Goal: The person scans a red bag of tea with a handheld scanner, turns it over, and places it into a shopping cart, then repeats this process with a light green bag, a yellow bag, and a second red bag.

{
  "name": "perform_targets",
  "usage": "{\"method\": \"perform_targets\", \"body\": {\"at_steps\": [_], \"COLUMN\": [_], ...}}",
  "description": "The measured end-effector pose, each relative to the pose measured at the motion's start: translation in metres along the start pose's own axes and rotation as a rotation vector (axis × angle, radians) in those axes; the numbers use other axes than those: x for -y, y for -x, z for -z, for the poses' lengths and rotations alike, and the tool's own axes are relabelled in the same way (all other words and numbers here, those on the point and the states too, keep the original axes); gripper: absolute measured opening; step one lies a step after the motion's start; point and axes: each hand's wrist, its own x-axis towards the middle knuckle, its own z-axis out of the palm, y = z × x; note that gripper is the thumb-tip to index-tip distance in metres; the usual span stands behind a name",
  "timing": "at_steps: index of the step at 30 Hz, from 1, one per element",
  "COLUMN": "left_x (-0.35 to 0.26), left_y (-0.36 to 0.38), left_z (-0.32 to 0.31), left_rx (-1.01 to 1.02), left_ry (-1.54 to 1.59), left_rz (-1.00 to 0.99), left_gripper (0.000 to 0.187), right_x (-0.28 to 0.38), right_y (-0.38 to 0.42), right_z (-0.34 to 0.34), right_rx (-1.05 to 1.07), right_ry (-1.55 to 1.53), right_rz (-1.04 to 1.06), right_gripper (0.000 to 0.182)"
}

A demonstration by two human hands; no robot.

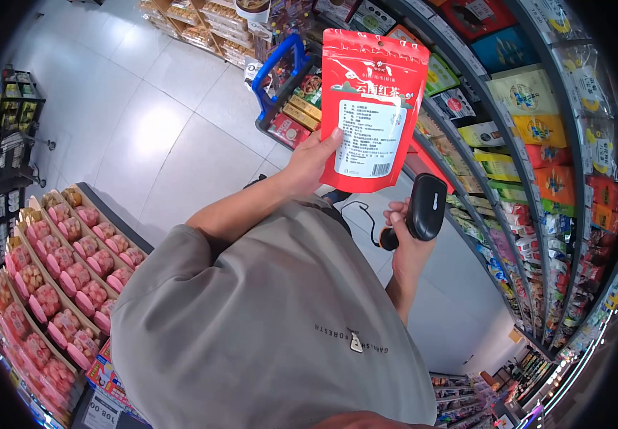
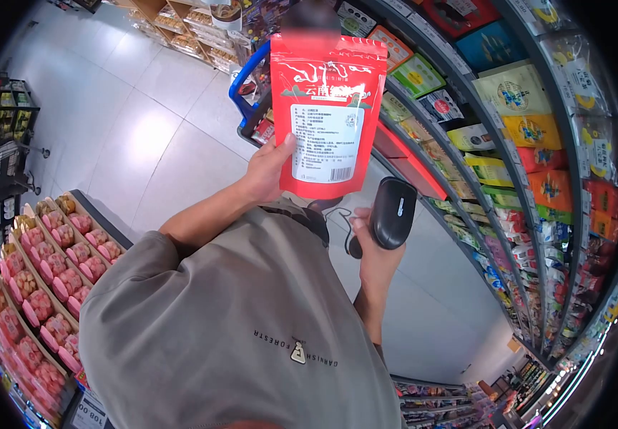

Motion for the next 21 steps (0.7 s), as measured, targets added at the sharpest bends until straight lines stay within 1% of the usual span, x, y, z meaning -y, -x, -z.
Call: {"method": "perform_targets", "body": {"at_steps": [2, 3, 5, 6, 9, 11, 13, 15, 17, 19, 21], "left_x": [0.0, 0.0, 0.0, 0.001, 0.003, 0.005, 0.008, 0.009, 0.012, 0.015, 0.019], "left_y": [-0.003, -0.005, -0.006, -0.007, -0.011, -0.013, -0.015, -0.018, -0.019, -0.02, -0.022], "left_z": [-0.002, -0.002, -0.002, -0.002, -0.002, -0.003, -0.006, -0.009, -0.013, -0.013, -0.015], "left_rx": [-0.079, -0.078, -0.074, -0.071, -0.028, 0.043, 0.052, 0.067, 0.03, 0.046, 0.062], "left_ry": [-0.028, -0.025, 0.009, 0.015, 0.005, 0.003, 0.007, 0.004, 0.037, 0.047, 0.059], "left_rz": [0.009, 0.008, -0.004, -0.006, -0.047, -0.093, -0.105, -0.115, -0.083, -0.097, -0.114], "left_gripper": [0.046, 0.046, 0.049, 0.049, 0.05, 0.05, 0.05, 0.049, 0.049, 0.049, 0.049], "right_x": [0.008, 0.012, 0.022, 0.024, 0.033, 0.035, 0.036, 0.04, 0.042, 0.043, 0.045], "right_y": [0.008, 0.011, 0.016, 0.016, 0.014, 0.01, 0.005, 0.0, -0.002, -0.003, -0.004], "right_z": [0.011, 0.016, 0.021, 0.023, 0.023, 0.023, 0.028, 0.031, 0.033, 0.031, 0.032], "right_rx": [0.108, 0.109, 0.289, 0.355, 0.41, 0.416, 0.423, 0.454, 0.481, 0.474, 0.475], "right_ry": [-0.021, -0.017, -0.063, -0.084, -0.052, -0.037, 0.059, 0.067, 0.074, 0.035, 0.038], "right_rz": [-0.062, -0.061, -0.191, -0.196, -0.235, -0.234, -0.248, -0.248, -0.254, -0.258, -0.258], "right_gripper": [0.038, 0.038, 0.04, 0.042, 0.041, 0.037, 0.044, 0.044, 0.044, 0.035, 0.034]}}
